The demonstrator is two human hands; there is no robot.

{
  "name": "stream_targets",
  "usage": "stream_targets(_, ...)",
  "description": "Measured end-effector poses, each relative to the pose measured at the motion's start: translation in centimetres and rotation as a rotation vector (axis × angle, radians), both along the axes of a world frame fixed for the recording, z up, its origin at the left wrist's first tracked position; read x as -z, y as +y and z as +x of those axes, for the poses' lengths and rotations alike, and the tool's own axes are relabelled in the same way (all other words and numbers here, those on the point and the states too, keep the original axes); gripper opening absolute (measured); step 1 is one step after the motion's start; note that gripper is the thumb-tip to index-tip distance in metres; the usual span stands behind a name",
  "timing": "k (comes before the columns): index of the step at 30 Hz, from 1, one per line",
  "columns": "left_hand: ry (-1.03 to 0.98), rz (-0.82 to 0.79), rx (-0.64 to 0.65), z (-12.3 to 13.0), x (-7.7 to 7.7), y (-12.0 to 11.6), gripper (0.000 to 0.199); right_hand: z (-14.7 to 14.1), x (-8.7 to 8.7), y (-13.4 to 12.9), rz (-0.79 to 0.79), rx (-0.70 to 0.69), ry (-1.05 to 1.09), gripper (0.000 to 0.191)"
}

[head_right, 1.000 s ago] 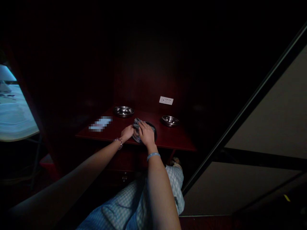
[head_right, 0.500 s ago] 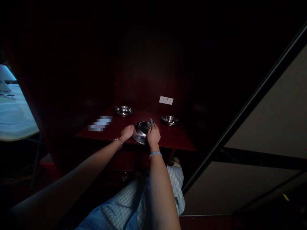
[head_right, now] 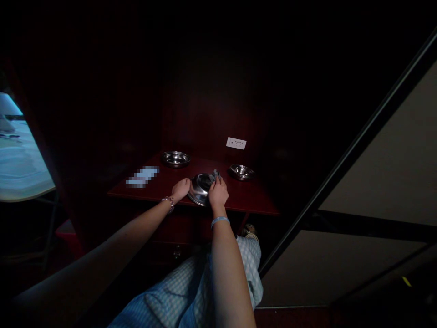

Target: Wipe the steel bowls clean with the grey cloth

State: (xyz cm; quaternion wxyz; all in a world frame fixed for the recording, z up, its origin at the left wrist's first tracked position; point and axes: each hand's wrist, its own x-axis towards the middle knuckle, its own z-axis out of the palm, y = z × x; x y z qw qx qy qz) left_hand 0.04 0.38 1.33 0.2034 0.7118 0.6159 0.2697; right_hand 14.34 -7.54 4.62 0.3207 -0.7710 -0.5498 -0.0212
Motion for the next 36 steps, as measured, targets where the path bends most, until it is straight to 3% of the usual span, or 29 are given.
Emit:
stream_targets(13, -0.022, -0.004, 0.009, -0.1, 0.3, 0.3, 0.047, 0.4, -1.0, -0.3, -0.198, 0.172, 0.185, 0.046)
stream_targets(21, -0.022, 0.001, 0.003, -0.2, 0.1, 0.1, 0.047, 0.7, -0.4, -0.1, -0.158, 0.155, 0.167, 0.047)
stream_targets(29, -0.031, 0.003, -0.009, -0.2, 0.0, 0.1, 0.046, 0.5, 0.1, 0.1, -0.094, 0.093, 0.093, 0.048)
stream_targets(36, -0.027, 0.013, 0.004, -0.2, 0.0, -0.1, 0.048, 0.3, 0.6, 0.4, 0.043, -0.095, -0.122, 0.047)
